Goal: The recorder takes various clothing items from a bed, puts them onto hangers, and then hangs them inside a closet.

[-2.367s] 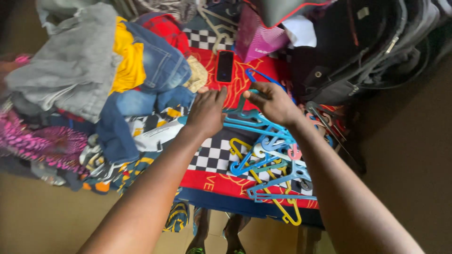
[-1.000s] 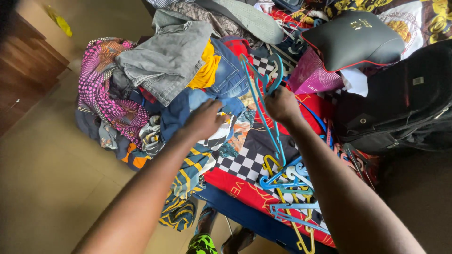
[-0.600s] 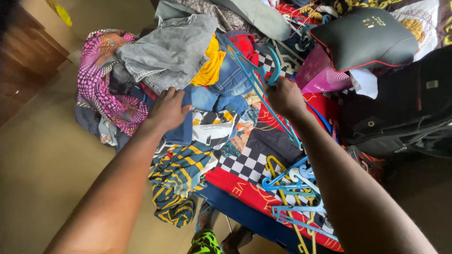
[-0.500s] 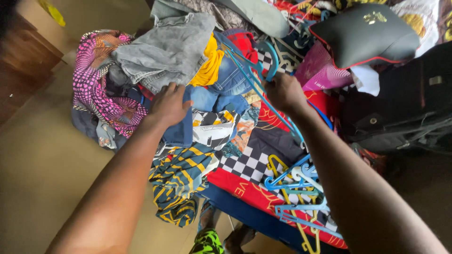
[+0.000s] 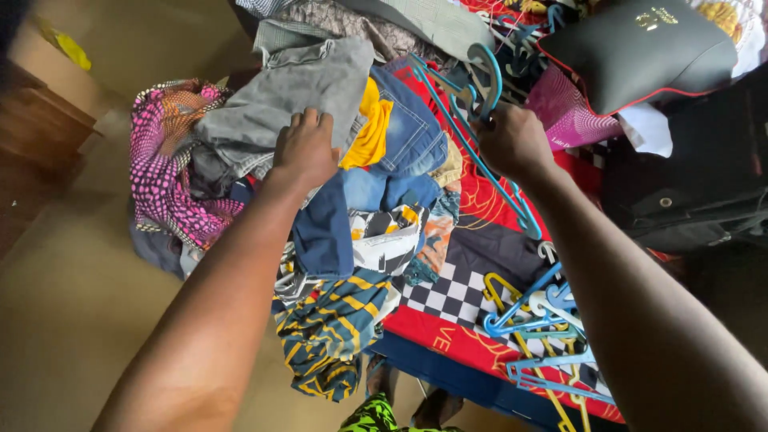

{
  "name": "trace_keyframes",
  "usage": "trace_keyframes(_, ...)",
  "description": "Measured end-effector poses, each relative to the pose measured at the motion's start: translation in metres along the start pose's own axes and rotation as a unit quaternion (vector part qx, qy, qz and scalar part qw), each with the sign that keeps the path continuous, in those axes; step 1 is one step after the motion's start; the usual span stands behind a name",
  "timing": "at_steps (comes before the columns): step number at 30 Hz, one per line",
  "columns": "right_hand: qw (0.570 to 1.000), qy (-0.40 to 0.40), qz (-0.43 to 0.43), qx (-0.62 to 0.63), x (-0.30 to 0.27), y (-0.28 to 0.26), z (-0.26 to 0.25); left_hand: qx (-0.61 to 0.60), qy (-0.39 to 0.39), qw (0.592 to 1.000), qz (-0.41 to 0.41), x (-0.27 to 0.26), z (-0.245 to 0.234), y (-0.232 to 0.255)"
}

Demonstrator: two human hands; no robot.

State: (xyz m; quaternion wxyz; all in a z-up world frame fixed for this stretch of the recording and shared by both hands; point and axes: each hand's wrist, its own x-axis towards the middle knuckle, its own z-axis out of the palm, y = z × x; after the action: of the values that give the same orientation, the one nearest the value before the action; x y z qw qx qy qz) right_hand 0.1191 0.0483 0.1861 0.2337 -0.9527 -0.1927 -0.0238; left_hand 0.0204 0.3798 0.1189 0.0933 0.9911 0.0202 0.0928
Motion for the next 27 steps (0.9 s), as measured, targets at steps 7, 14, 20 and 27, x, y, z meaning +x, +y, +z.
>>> trace_keyframes(7,0.999,-0.001,0.013,-0.03,0.0,0.009,0.015,0.036,0.0,0.999,-0.021,0.037,0.015,-0.006)
trace_keyframes(14,0.997,-0.041,0.063,-0.021,-0.025,0.005,0.013,0.028,-0.061,0.99,-0.126,0.051,0.063,-0.031)
trace_keyframes(20,0.994,-0.052,0.095,0.021,-0.038,-0.01,0.013,0.119,-0.094,0.979,-0.139,0.054,0.1,-0.046)
trace_keyframes(27,0.991,-0.06,0.122,-0.007,-0.034,-0.012,0.031,0.0,-0.077,0.989,-0.128,0.057,0.056,-0.06)
